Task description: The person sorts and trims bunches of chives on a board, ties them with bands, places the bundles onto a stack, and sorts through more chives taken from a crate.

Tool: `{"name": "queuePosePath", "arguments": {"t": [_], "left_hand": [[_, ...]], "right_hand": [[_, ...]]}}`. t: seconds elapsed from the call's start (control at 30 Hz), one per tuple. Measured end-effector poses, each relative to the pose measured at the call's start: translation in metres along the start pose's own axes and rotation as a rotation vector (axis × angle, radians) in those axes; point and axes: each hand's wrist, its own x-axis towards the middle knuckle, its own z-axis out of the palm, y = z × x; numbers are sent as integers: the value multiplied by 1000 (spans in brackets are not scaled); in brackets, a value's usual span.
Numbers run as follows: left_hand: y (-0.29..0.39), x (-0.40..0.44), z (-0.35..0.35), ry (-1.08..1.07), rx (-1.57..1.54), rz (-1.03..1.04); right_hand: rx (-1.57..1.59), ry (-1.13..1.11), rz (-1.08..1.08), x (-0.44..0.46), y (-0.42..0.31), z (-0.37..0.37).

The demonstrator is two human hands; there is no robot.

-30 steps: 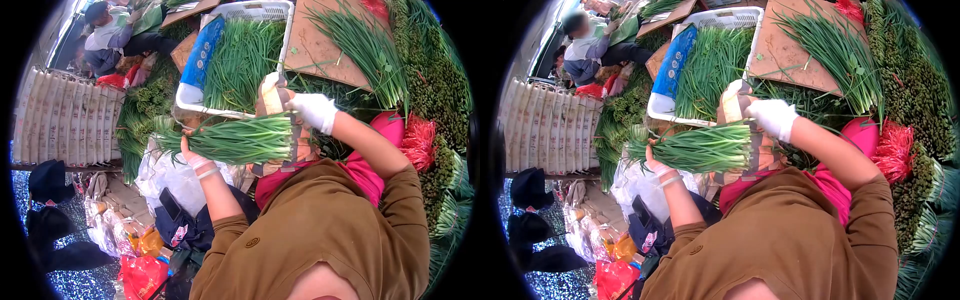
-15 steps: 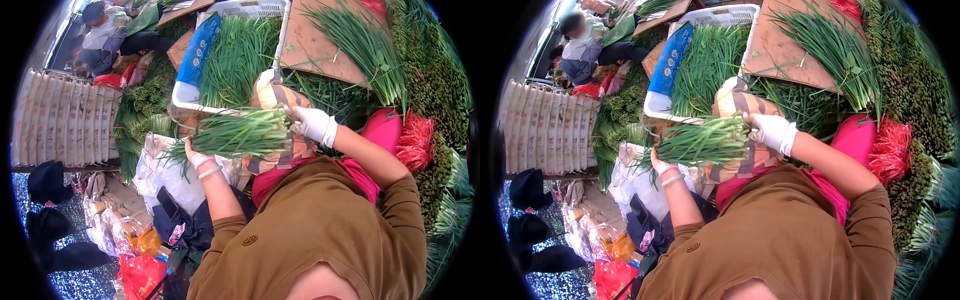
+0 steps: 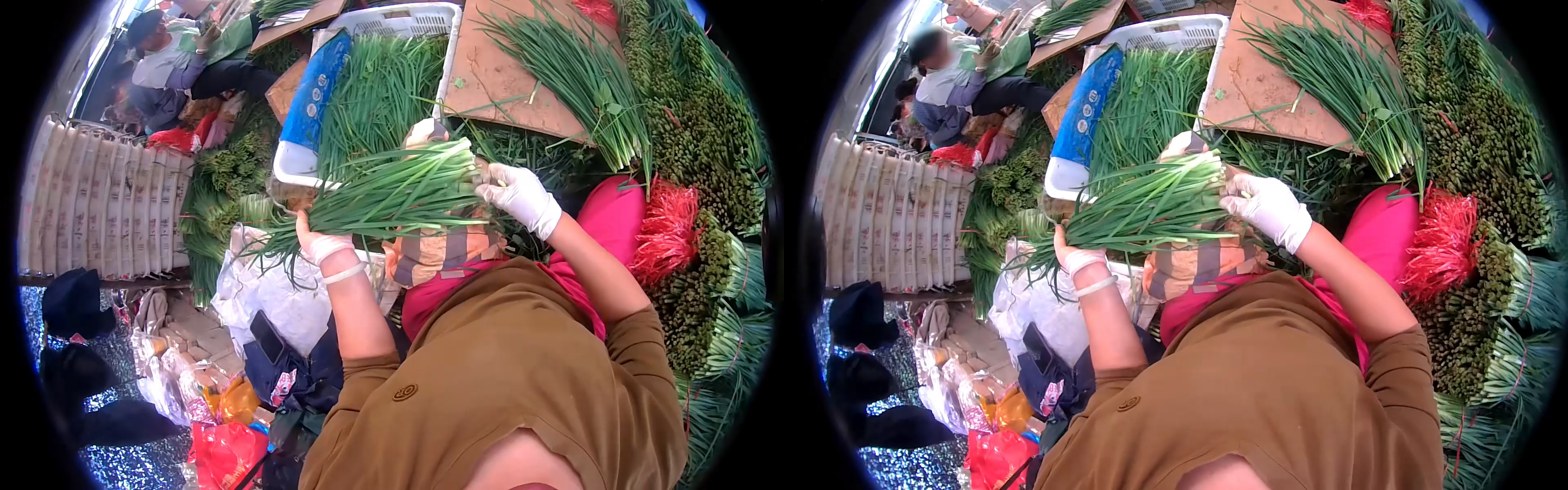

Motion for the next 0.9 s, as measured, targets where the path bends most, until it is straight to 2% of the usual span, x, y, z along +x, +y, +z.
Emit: {"name": "queuePosePath", "arguments": {"t": [0.03, 0.07, 0.13, 0.17, 0.2, 0.27, 0.3, 0.37, 0.43, 0.53, 0.57, 0.6, 0.67, 0.73, 0.77, 0.8, 0.83, 0.87, 0.9], "left_hand": [[2, 3, -1, -10, -3, 0], [5, 7, -2, -20, -7, -1], [10, 18, -10, 7, -44, 2], [13, 25, -17, 1, -82, -24], [14, 29, -22, -8, -120, -51], [8, 33, -31, -31, -107, -88], [5, 34, -30, 3, -115, -86], [-2, 31, -29, 43, -107, -81], [-8, 24, -26, 55, -85, -71], [-11, 22, -26, 32, -54, -83], [-10, 24, -28, 30, -60, -81], [-10, 30, -31, 28, -67, -81], [-9, 32, -32, 38, -76, -79], [-6, 29, -26, 60, -84, -72], [-4, 34, -30, 64, -89, -66], [-2, 39, -35, 59, -109, -67], [0, 42, -38, 52, -130, -66], [2, 44, -40, 45, -148, -64], [2, 43, -41, 47, -123, -67]], "right_hand": [[-63, -13, -75, 2, -2, 3], [39, 115, 208, -5, -9, -11], [267, 341, 16, -7, -3, -59], [323, 513, 44, -10, -14, -78], [320, 572, 51, -10, 6, -104], [161, 480, 103, -15, 23, -108], [74, 273, 241, -20, 38, -105], [95, 89, 501, -15, 16, -56], [407, -19, 394, -14, 25, -15], [415, 25, 361, -5, 41, 17], [434, 106, 244, -5, 43, 17], [536, 144, 232, -3, 53, 11], [204, 247, 56, -4, 48, -18], [58, 385, 93, -14, 10, -65], [-34, 477, 115, -19, 14, -99], [4, 549, 153, -22, 10, -122], [-319, 424, 305, -29, 37, -165], [-894, 329, 498, -31, 37, -181], [-990, 344, 241, -35, 31, -179]]}}
